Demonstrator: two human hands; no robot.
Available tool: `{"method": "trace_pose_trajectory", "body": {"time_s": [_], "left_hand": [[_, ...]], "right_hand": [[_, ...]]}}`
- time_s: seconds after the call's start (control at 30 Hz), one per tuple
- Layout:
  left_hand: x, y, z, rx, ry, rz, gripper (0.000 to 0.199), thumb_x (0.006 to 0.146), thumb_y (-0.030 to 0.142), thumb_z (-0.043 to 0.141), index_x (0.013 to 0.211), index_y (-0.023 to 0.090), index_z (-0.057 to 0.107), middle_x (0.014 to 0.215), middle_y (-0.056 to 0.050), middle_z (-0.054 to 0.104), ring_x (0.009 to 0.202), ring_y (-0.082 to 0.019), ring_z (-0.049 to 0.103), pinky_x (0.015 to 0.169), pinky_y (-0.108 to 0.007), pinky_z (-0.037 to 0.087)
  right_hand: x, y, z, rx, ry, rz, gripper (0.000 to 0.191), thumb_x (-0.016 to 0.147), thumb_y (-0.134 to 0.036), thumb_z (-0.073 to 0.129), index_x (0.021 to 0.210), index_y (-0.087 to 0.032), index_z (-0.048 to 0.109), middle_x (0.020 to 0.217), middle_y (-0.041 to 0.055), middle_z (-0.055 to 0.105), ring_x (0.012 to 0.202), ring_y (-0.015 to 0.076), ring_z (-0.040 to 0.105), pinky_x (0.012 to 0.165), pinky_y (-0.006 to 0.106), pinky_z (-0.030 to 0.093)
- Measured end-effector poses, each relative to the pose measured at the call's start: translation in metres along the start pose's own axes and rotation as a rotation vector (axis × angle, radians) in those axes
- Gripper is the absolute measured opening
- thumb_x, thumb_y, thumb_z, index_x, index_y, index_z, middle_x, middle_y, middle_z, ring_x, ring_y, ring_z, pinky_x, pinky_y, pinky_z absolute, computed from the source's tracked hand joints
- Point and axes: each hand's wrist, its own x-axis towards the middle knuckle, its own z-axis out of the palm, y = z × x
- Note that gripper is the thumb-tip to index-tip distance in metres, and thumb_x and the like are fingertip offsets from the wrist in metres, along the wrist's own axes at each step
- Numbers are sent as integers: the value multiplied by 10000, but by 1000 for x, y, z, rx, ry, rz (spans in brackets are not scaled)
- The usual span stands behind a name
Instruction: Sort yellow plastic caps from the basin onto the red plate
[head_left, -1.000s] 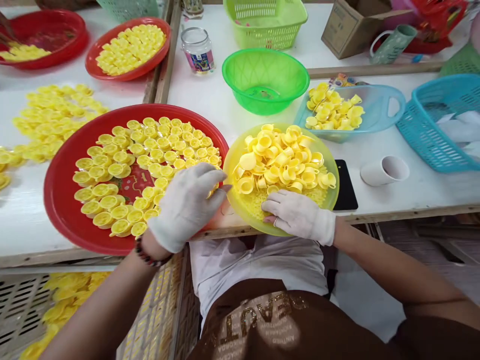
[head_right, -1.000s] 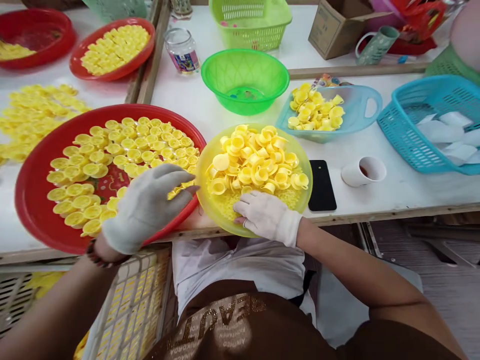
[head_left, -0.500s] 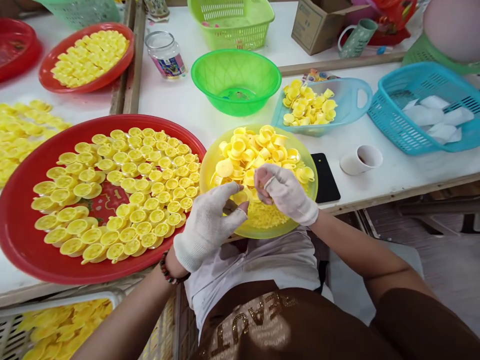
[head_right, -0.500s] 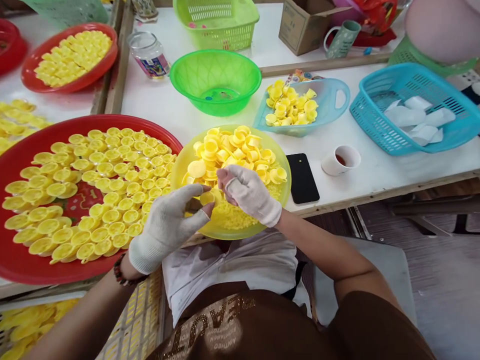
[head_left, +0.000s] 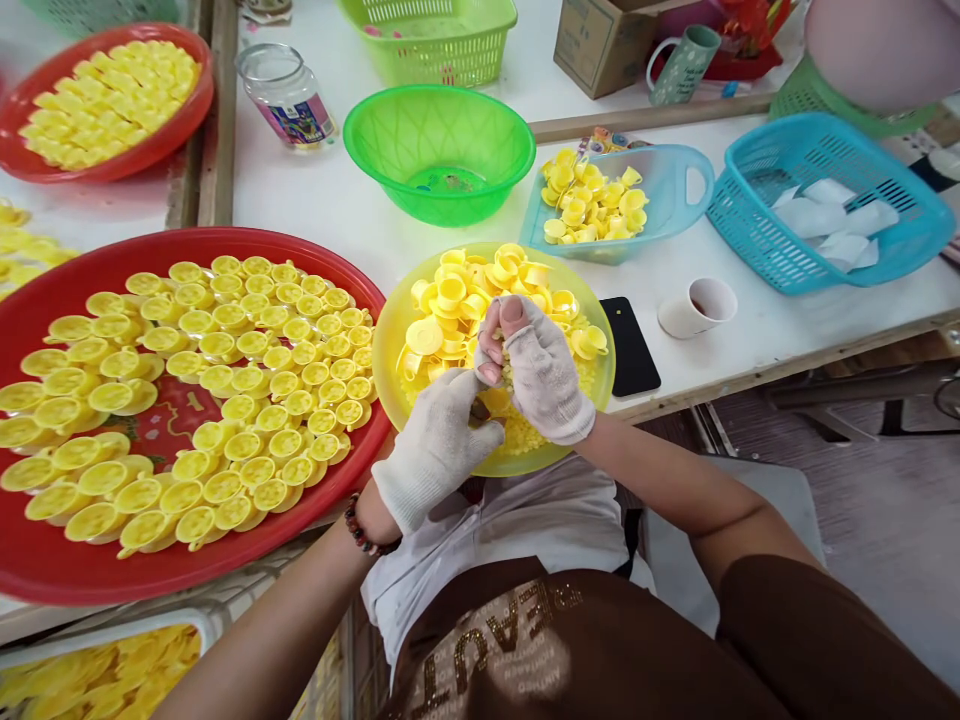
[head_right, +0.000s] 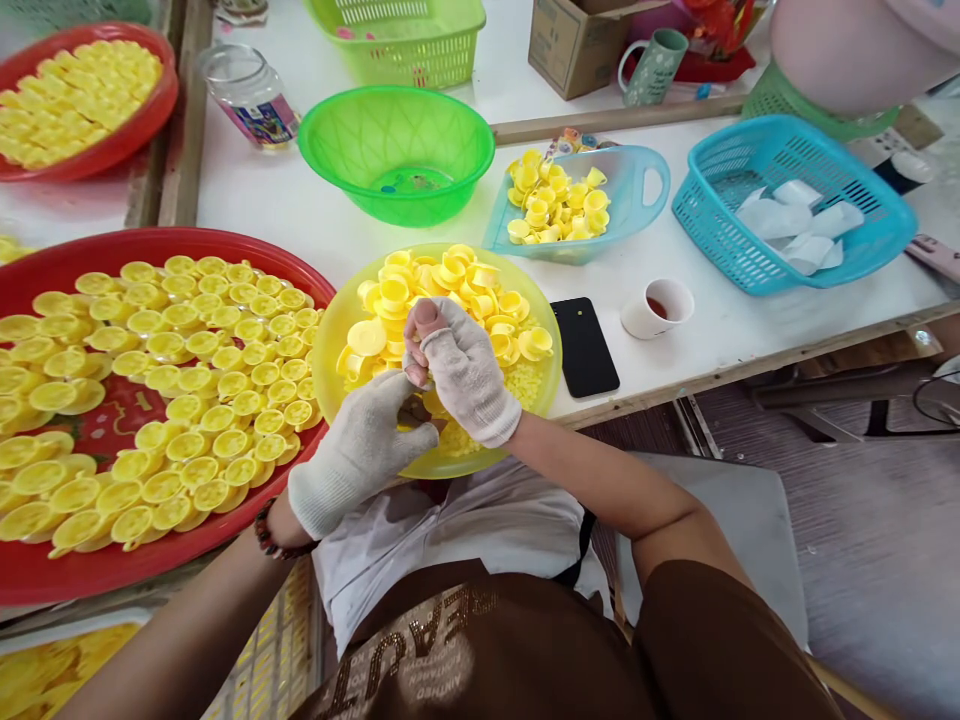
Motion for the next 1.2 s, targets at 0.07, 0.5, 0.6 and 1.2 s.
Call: {"method": "trace_pose_trajectory", "body": {"time_s": [0.07, 0.5, 0.6, 1.2], "left_hand": [[0, -1, 3, 52, 20, -2, 165, 670, 108, 597, 794, 202, 543, 767, -17, 616, 662, -166, 561, 659, -313, 494], [-8, 0, -2, -67, 39, 6, 158, 834, 265, 653, 972, 190, 657, 856, -27, 655, 742, -173, 594, 711, -327, 497], [-14, 0, -7, -108, 68, 40, 185, 858, 300, 691, 1001, 187, 656, 940, -47, 672, 827, -184, 619, 770, -337, 521], [-27, 3, -9, -83, 147, 62, 252, 908, 295, 687, 1114, 150, 682, 1030, -69, 685, 915, -198, 661, 838, -351, 545]], "right_hand": [[0, 0, -2, -25, 6, 8, 528, 909, -782, 501, 818, -263, 454, 661, -29, 387, 546, 142, 406, 529, 326, 399], [1, -4, -5, 37, 11, -12, 500, 942, -746, 494, 828, -263, 429, 624, -65, 333, 481, 101, 288, 461, 281, 286], [-1, -9, -14, 13, 29, -31, 488, 947, -727, 512, 825, -261, 436, 612, -69, 324, 460, 90, 262, 429, 270, 248], [-25, -19, -43, -693, -234, -154, 235, 1009, -359, 556, 912, -183, 678, 799, 7, 666, 678, 113, 566, 650, 260, 462]]}}
